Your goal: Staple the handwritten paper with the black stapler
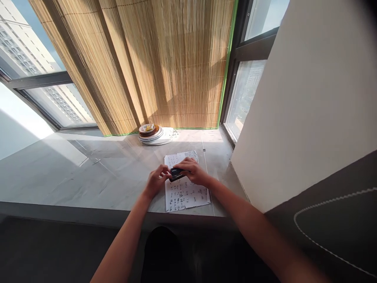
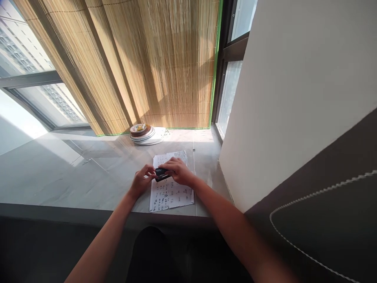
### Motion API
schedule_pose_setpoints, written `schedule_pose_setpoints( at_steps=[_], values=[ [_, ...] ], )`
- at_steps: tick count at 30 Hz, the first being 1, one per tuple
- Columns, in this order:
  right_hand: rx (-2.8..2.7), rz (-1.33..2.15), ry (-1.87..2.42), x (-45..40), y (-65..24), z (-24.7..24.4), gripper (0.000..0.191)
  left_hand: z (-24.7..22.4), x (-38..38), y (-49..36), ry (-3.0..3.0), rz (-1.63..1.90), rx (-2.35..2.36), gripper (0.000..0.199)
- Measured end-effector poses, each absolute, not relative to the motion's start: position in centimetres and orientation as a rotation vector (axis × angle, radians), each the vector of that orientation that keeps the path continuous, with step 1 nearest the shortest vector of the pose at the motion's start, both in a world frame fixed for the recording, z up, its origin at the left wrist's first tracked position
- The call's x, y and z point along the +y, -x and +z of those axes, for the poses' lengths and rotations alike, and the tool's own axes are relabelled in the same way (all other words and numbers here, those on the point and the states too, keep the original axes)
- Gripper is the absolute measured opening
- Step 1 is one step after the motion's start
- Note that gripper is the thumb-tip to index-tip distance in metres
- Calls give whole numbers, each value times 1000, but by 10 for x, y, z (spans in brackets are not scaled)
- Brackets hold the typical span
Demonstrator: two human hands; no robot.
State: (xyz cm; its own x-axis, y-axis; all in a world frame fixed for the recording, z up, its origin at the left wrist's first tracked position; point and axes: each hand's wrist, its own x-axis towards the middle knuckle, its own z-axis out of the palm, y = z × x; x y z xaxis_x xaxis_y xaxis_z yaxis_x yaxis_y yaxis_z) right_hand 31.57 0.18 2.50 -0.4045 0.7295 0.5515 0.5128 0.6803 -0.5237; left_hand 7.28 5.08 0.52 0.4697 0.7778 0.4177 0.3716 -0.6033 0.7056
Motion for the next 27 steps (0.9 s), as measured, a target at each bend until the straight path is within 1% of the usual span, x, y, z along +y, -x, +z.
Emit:
schedule_pose_setpoints(
  at_steps=[5,10,13,17,21,23,25,27],
  values=[
    [-2098,275,954,0,-310,19,36,-2,57,-71,-2309,883,979,9],
    [-1930,264,1009,9,-325,17,35,1,58,-74,-2343,841,1050,21],
    [-1792,239,1120,1,-341,24,35,5,56,-76,-2424,793,1044,24],
    [-1655,45,1357,-35,-365,28,36,9,53,-75,-2510,795,1011,21],
    [-1603,-243,1535,-75,-383,16,36,19,43,-77,-2610,855,1089,20],
    [-1652,-327,1594,-86,-388,8,36,24,29,-86,-2655,871,1139,19],
    [-1708,-357,1631,-91,-391,1,36,25,10,-102,-2685,821,1141,19],
    [-1717,-369,1654,-93,-391,-3,36,20,-13,-122,-2739,683,1040,21]
  ],
)
